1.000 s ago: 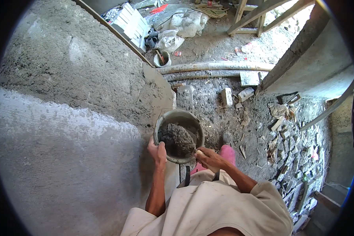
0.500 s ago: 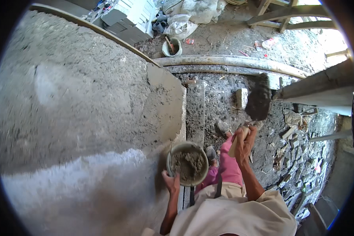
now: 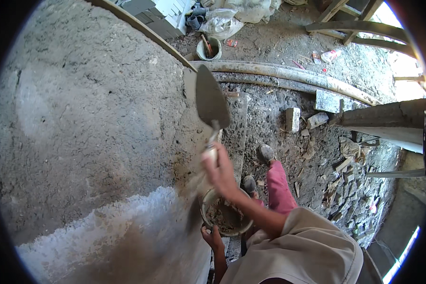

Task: The person smooths plaster on a wall with a trowel, retrieves a bucket of cement mixture, and applies and smooths the mixture onto the wall using the trowel.

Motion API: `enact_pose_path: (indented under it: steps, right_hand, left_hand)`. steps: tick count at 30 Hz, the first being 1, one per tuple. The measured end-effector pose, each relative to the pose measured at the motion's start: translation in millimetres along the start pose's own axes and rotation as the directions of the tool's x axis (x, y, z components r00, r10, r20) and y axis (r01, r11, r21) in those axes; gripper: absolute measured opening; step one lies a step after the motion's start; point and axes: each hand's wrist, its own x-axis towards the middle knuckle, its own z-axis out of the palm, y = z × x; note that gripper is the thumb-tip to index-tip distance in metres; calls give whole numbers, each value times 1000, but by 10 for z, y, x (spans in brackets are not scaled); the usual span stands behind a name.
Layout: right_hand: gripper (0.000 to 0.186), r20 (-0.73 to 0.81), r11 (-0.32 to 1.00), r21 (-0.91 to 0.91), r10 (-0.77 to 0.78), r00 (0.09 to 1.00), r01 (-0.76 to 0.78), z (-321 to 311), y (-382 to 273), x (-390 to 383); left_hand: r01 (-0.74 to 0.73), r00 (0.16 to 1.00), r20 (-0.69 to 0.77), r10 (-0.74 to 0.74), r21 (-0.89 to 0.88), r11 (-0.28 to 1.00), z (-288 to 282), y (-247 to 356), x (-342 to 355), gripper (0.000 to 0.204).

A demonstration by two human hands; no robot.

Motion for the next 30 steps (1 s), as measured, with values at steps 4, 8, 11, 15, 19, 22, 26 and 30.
enact_pose_path:
  steps: [4,8,11,15,19,22,26,30]
  right_hand:
    - [41,-169,908,-400,63,984,-127,-858,1058,672]
    - [48,-140,851,-492,133,981,-185,-516,1466,1117]
    - [49,33,945,-128,308,951,-302,-299,1877,1379]
    - [49,176,812,171,532,828,-558,-307,2302,1637]
    - [48,363,657,304,590,722,-690,-381,2216,1560]
    - [48,380,655,330,567,731,-680,-194,2059,1215]
    - [47,309,781,264,487,817,-566,139,1689,621]
    - [45,340,765,279,486,805,-580,242,1659,24]
  left_hand:
    - [-67,997,49,60,167,984,41,-218,-15,35]
    - [12,999,35,-26,338,941,-50,-428,65,35]
    - [66,994,58,-92,353,933,-44,-527,129,32]
    - [115,987,65,-146,347,931,-96,-525,210,28]
    - [161,980,42,-194,401,902,-209,-556,312,24]
    - [155,986,10,-168,334,930,-340,-596,401,24]
    - [141,982,48,-182,446,884,-434,-576,515,22]
    - [84,990,69,-123,417,905,-181,-313,559,24]
